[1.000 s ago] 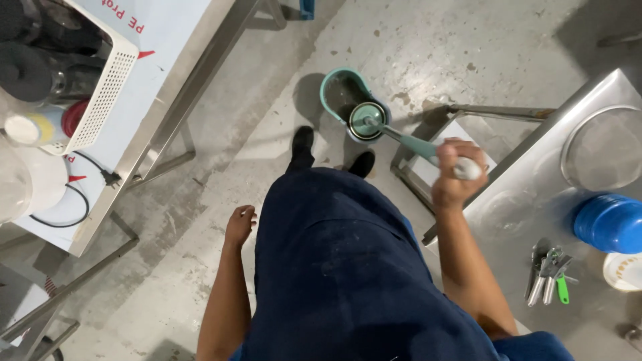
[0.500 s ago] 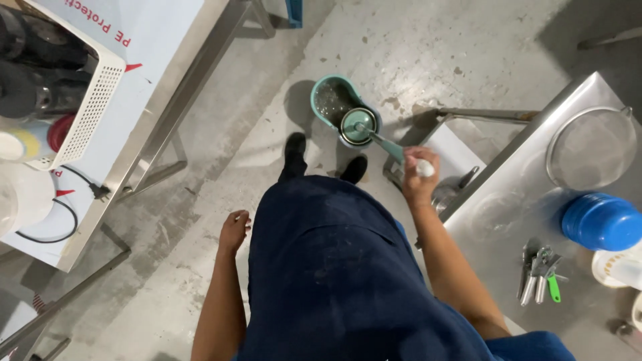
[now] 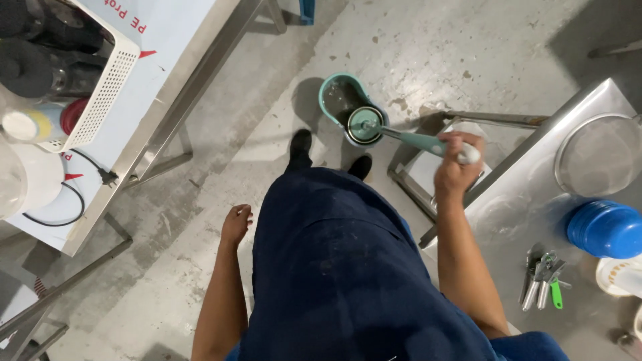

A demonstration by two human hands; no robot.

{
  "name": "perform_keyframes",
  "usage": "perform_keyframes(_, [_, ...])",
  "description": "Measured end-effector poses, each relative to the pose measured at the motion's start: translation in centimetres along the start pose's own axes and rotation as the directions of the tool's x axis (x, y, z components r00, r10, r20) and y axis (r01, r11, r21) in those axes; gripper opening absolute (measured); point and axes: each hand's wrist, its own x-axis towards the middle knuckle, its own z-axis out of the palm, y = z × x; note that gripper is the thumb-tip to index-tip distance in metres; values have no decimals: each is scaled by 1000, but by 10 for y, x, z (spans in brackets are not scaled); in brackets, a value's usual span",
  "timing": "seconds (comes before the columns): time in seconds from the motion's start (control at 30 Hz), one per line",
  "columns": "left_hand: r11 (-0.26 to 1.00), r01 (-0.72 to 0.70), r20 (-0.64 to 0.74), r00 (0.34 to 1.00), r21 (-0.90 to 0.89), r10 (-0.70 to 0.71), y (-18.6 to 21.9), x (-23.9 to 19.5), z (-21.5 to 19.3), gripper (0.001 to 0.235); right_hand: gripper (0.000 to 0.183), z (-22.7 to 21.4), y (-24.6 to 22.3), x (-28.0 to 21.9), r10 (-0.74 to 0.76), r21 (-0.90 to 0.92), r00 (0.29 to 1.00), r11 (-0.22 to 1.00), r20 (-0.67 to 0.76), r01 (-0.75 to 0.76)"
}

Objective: The person mops a concrete floor in a commercial kitchen using a spin mop and bucket. They wring the mop in the bucket, then clean the floor around stainless steel tables, a cardboard box, and a blue plastic chair.

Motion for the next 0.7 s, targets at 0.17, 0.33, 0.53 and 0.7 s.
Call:
perform_keyframes(0.17, [1000, -5, 16, 1000, 12, 5, 4, 0, 7, 49, 26, -2, -80, 24, -178, 106, 983, 978, -45, 182])
perform_keyframes(0.33, [999, -1, 21, 1000, 39, 0, 24, -2, 12, 49, 27, 4, -17, 3, -115, 66, 993, 991, -3, 114])
perform_keyframes(0.53, [999, -44, 17, 999, 9, 43, 24, 2, 7, 49, 21, 5, 65, -38, 4, 29, 999, 1000, 42, -5])
perform_keyframes(0.7, [999, -42, 16, 999, 4, 42, 34, 6, 13, 49, 19, 4, 112, -62, 274, -78, 930, 962, 245, -263])
